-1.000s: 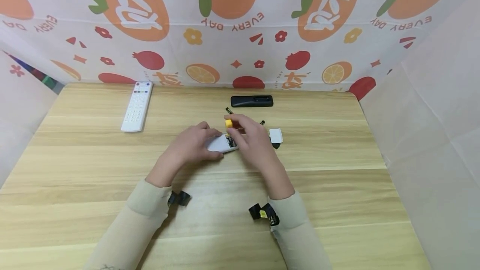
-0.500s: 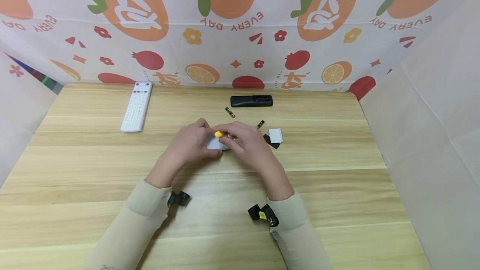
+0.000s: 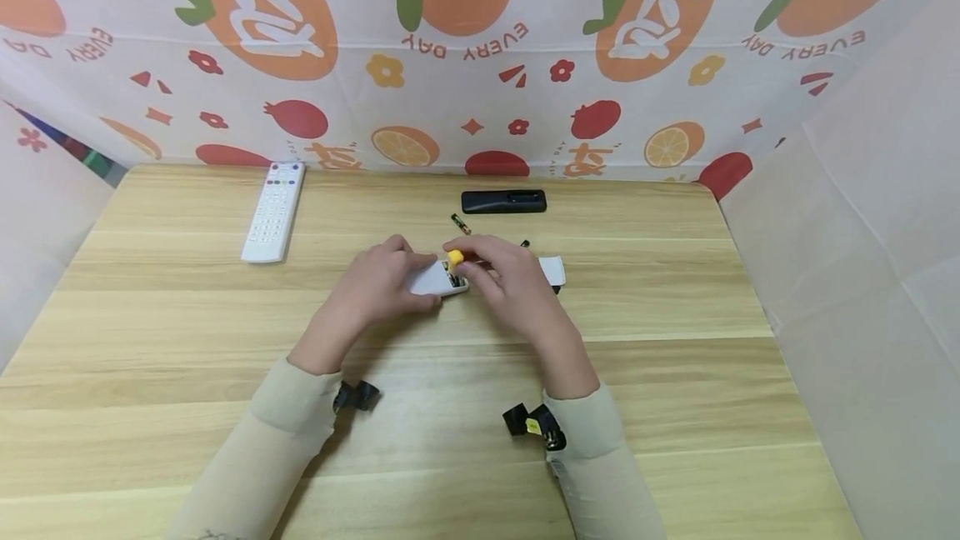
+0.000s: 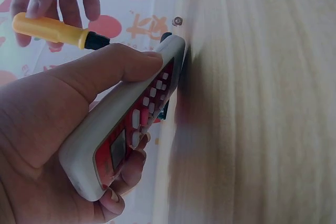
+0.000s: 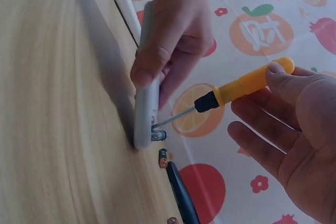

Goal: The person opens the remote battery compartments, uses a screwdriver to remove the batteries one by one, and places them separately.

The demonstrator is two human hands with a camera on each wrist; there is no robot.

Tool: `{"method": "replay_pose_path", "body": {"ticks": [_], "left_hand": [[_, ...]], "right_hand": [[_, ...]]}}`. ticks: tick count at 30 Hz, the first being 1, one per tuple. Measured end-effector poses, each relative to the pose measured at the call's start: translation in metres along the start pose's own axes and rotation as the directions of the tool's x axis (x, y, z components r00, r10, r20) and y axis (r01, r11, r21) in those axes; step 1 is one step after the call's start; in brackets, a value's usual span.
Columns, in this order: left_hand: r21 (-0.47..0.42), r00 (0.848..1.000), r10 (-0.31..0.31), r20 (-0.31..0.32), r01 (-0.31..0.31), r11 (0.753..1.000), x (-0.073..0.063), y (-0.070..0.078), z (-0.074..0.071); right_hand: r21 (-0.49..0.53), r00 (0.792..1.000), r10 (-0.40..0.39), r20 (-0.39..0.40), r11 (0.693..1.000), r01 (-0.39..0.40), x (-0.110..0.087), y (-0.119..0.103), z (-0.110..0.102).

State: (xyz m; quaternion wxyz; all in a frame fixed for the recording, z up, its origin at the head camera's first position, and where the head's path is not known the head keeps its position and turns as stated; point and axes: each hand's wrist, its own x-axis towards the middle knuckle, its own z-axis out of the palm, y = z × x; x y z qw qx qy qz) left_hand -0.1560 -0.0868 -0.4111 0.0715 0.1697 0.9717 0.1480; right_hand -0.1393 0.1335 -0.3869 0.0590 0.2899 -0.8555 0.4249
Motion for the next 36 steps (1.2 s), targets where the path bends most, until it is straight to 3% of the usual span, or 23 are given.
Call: {"method": "replay_pose_path", "body": {"ticks": [4, 12, 20, 31, 36], "left_hand": [[0.007, 1.0, 0.0, 0.0, 0.0, 1.0, 0.0, 0.0, 0.0], [0.011, 1.0, 0.015, -0.015, -0.014, 1.0, -0.001, 0.0, -0.001], [0.017, 0.999, 0.018, -0.03, -0.018, 1.0, -0.002, 0.0, 0.0], [0.006, 1.0, 0.002, -0.005, -0.002, 1.0, -0.001, 0.002, 0.0], [0.006, 1.0, 0.004, 0.0, -0.004, 1.0, -0.001, 0.002, -0.001]], "right_hand": [[-0.003, 1.0, -0.012, -0.012, 1.0, 0.012, 0.0, 0.001, -0.002], [-0.047, 0.997, -0.037, 0.072, 0.998, 0.041, 0.003, 0.001, 0.006], [-0.082, 0.99, -0.114, 0.079, 0.989, 0.121, 0.003, -0.005, 0.008], [-0.169, 1.0, -0.011, 0.011, 0.986, 0.012, -0.001, -0.008, -0.008], [-0.189, 0.999, -0.025, 0.027, 0.981, 0.03, -0.001, -0.006, -0.008]]}}
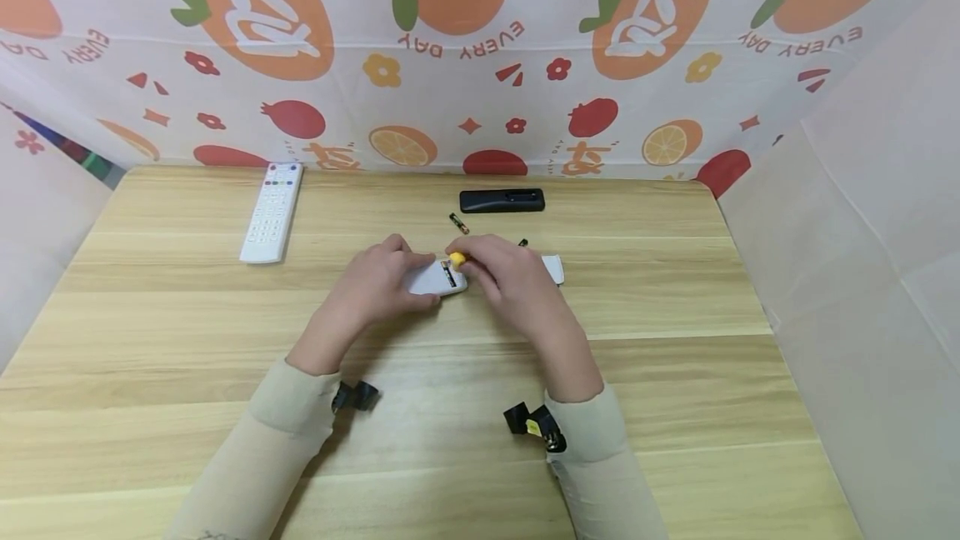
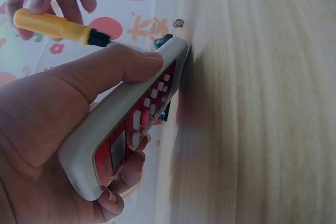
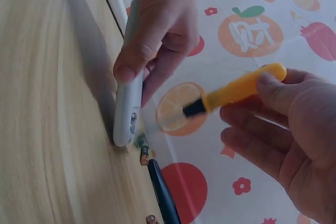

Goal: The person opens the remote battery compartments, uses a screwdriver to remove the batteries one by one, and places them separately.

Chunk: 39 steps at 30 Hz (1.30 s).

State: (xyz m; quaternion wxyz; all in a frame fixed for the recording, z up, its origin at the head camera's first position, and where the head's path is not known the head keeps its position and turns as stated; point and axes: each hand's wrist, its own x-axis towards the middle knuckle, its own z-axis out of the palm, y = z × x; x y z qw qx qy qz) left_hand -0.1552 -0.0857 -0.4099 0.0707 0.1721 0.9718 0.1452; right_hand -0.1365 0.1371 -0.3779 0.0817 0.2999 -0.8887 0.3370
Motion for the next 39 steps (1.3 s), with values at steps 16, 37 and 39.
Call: {"method": "replay_pose_path", "body": {"ticks": [16, 37, 39], "left_hand": [[0.007, 0.999, -0.005, 0.036, 0.005, 1.0, 0.002, 0.0, 0.002], [-0.012, 0.999, 0.011, 0.04, -0.011, 1.0, 0.002, 0.003, 0.007], [-0.008, 0.999, 0.008, 0.041, -0.008, 1.0, 0.001, 0.002, 0.008]], "right_hand": [[0.169, 0.98, 0.121, -0.16, 0.981, -0.093, 0.0, 0.011, -0.006], [0.341, 0.977, 0.164, -0.139, 0.934, -0.108, 0.004, 0.014, 0.005], [0.336, 0.981, 0.154, -0.12, 0.936, -0.106, 0.004, 0.013, 0.007]]}}
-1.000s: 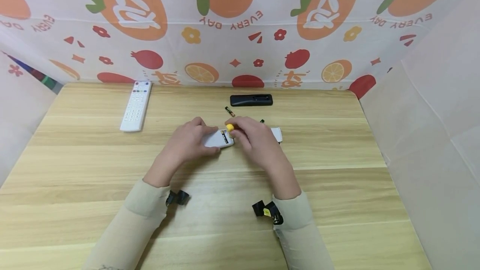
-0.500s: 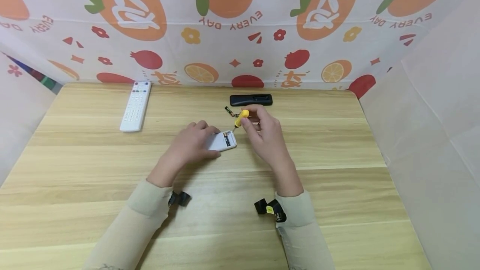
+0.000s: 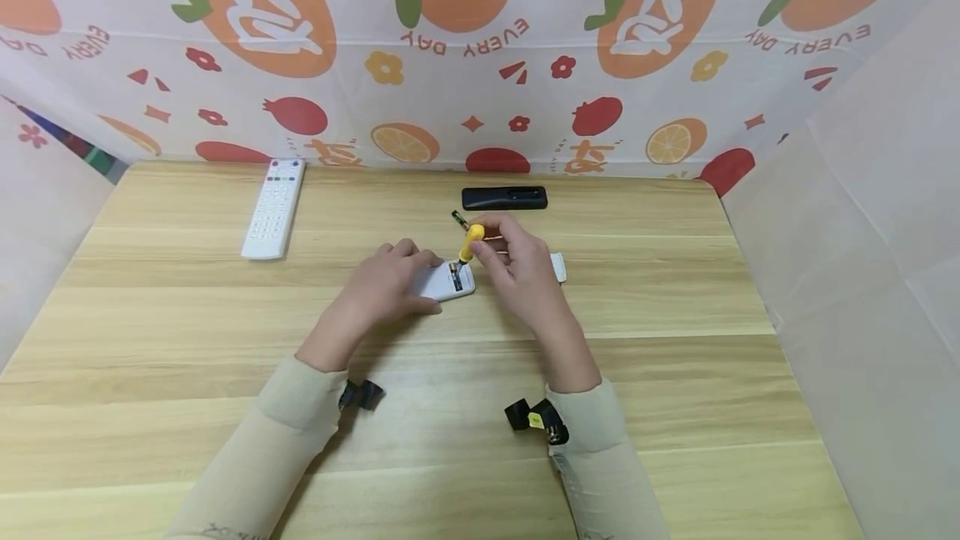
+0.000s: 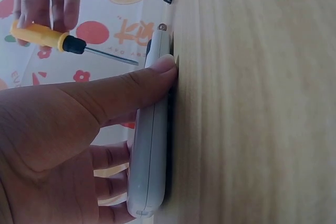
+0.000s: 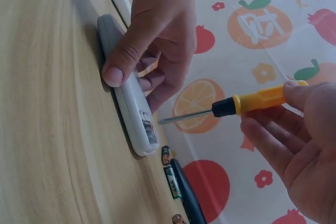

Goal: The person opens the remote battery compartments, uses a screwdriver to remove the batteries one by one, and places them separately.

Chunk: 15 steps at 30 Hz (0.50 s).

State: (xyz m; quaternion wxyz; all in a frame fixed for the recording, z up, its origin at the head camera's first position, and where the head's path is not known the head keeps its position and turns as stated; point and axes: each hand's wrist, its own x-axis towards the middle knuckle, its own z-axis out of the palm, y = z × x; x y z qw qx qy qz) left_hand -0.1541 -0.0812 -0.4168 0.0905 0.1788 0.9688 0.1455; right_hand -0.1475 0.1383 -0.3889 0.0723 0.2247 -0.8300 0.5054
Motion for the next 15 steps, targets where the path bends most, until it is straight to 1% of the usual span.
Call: {"method": "replay_pose_path", "body": {"ticks": [6, 11, 15], "left_hand": [[-0.005, 1.0, -0.006, 0.009, 0.006, 1.0, 0.0008, 0.0003, 0.0006], [-0.006, 1.0, -0.008, 0.01, 0.008, 1.0, 0.0018, -0.0001, 0.0015], [-0.005, 1.0, -0.008, 0.013, 0.008, 1.0, 0.0015, -0.0004, 0.0014]], "right_hand": [[-0.011, 0.999, -0.001, 0.039, 1.0, 0.001, -0.0002, 0.0006, 0.0036], [0.001, 0.999, -0.004, 0.054, 1.0, 0.004, 0.0007, 0.0015, 0.0058], [0.013, 0.998, 0.01, 0.055, 1.0, -0.011, 0.0006, 0.0017, 0.0072]]}}
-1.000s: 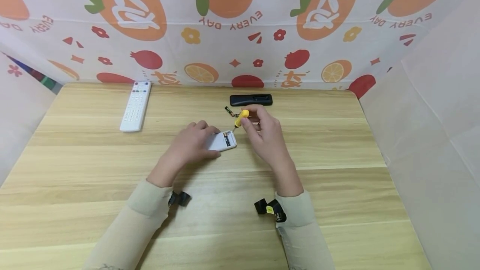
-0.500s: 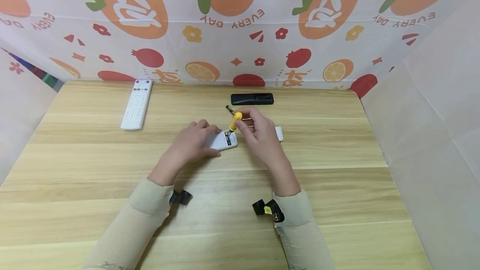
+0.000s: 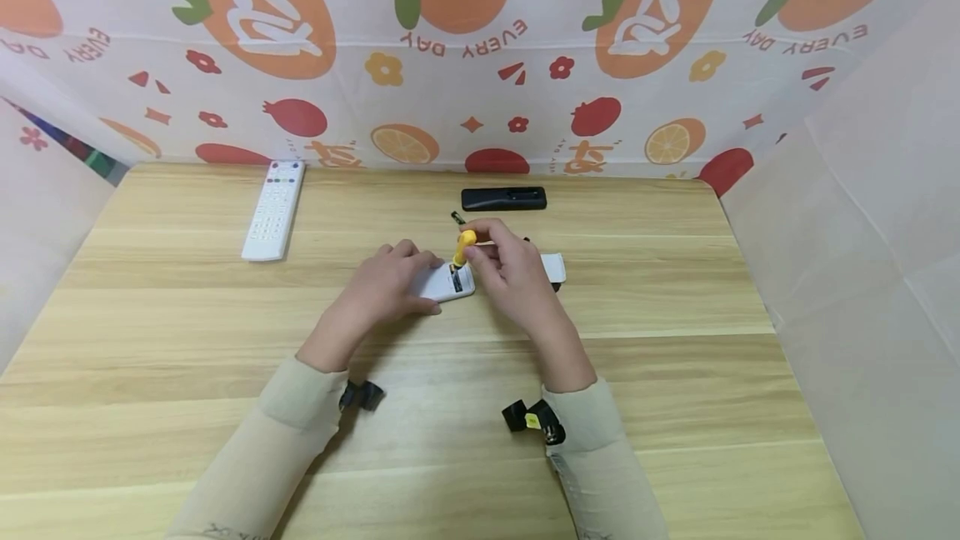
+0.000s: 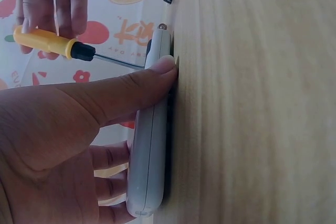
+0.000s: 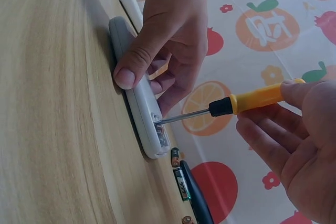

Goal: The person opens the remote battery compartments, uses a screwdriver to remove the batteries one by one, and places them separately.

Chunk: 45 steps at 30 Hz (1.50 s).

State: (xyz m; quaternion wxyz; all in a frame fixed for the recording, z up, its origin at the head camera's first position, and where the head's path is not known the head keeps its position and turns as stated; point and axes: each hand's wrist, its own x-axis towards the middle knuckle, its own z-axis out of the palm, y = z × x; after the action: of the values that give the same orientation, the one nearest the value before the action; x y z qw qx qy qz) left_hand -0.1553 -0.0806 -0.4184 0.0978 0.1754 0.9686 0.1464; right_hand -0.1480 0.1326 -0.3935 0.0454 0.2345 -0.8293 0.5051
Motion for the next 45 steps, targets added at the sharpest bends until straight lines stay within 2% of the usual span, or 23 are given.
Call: {"method": "replay_pose_path", "body": {"ticks": [6, 15, 20, 28, 32, 37, 40, 45], "left_hand": [[-0.005, 1.0, 0.003, -0.007, -0.003, 1.0, 0.0, 0.0, 0.0], [-0.006, 1.0, 0.007, -0.011, -0.007, 1.0, 0.0, 0.001, 0.001], [-0.006, 1.0, 0.006, -0.009, -0.006, 1.0, -0.001, 0.001, 0.002], [-0.005, 1.0, 0.003, -0.015, -0.003, 1.0, 0.0, 0.001, 0.003], [-0.001, 1.0, 0.006, -0.019, -0.006, 1.0, 0.0, 0.001, 0.004], [0.001, 1.0, 0.007, -0.02, -0.007, 1.0, -0.001, 0.001, 0.004], [-0.002, 1.0, 0.009, -0.022, -0.009, 1.0, -0.001, 0.001, 0.004], [-0.016, 1.0, 0.012, -0.021, -0.012, 1.0, -0.001, 0.001, 0.004]], "right_hand": [[0.007, 0.999, 0.032, -0.007, 0.999, -0.032, 0.0, 0.001, 0.001], [-0.003, 1.0, 0.028, -0.005, 1.0, -0.028, -0.001, 0.004, 0.003], [-0.04, 0.999, 0.032, 0.018, 0.999, -0.032, -0.002, 0.003, 0.004], [-0.048, 0.992, 0.119, -0.051, 0.991, -0.122, -0.004, 0.006, 0.0], [-0.087, 0.994, 0.098, -0.044, 0.991, -0.101, -0.004, 0.004, -0.001], [-0.187, 0.998, 0.064, -0.012, 0.98, -0.065, -0.004, 0.002, -0.003], [-0.227, 0.994, 0.104, -0.039, 0.968, -0.111, -0.004, 0.006, -0.009], [-0.221, 0.982, 0.176, -0.063, 0.957, -0.186, -0.006, 0.018, -0.022]]}}
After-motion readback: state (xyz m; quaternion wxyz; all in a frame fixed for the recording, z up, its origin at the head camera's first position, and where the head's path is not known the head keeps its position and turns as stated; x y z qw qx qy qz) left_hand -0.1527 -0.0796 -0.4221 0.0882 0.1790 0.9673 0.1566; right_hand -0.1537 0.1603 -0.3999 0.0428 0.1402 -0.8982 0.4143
